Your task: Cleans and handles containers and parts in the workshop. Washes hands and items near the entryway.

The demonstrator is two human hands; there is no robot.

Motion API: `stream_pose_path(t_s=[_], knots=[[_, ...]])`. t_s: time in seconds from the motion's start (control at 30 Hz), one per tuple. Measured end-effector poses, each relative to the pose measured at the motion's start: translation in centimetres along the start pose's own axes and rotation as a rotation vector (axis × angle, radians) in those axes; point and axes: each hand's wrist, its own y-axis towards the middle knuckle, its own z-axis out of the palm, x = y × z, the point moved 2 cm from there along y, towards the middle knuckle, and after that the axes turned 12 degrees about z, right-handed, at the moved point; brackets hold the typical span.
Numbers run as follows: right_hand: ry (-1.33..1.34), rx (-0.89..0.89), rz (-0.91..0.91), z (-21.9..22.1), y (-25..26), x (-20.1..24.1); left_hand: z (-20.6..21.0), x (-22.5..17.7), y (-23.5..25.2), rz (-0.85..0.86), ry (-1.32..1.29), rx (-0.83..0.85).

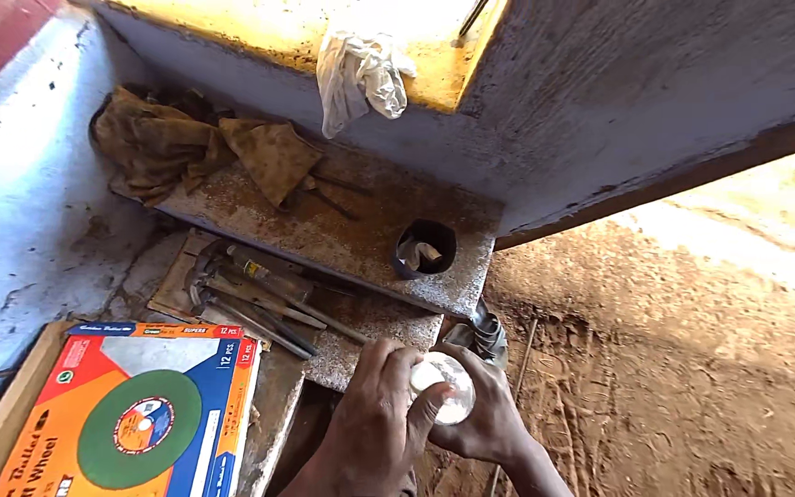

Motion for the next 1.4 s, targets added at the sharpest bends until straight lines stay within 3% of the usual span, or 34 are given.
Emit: stream_pose_path(t_s=[0.17,0.27,0.37,0.47,0.57,0.73,1.07,1.2,1.4], knots=[[0.0,-0.001,-0.009,0.4,0.4,0.3,-0.5,0.6,1.3,-0.142,-0.048,0.078],[0.014,0.014,-0.005,0.9,0.3,0.3,-0.9,1.4,2.2,-0.268,-0.149,0.201],[0.031,0.042,-0.012,1.4,0.1,0.3,-1.0,2.7,3.1,-0.275,-0.195,0.331],[0.07,0.062,-0.028,1.7,-0.2,0.3,-0.7,4.0,3.5,-0.303,-0.336,0.445],[0.132,0.061,-0.043,1.8,-0.3,0.4,0.0,4.6,3.9,-0.475,-0.561,0.49],[0.2,0.029,-0.053,1.8,-0.5,0.7,2.2,5.3,3.5,-0.734,-0.862,0.359],[0.112,-0.157,-0.082,0.7,-0.4,0.3,3.3,4.2,3.6,-0.748,-1.016,0.09],[0.037,-0.232,-0.003,-1.6,1.1,-0.2,3.5,5.3,0.7,-0.841,-0.942,-0.017],[-0.315,-0.241,0.111,-5.1,4.3,-1.9,4.6,7.3,-8.2,-0.969,-0.666,-0.055]])
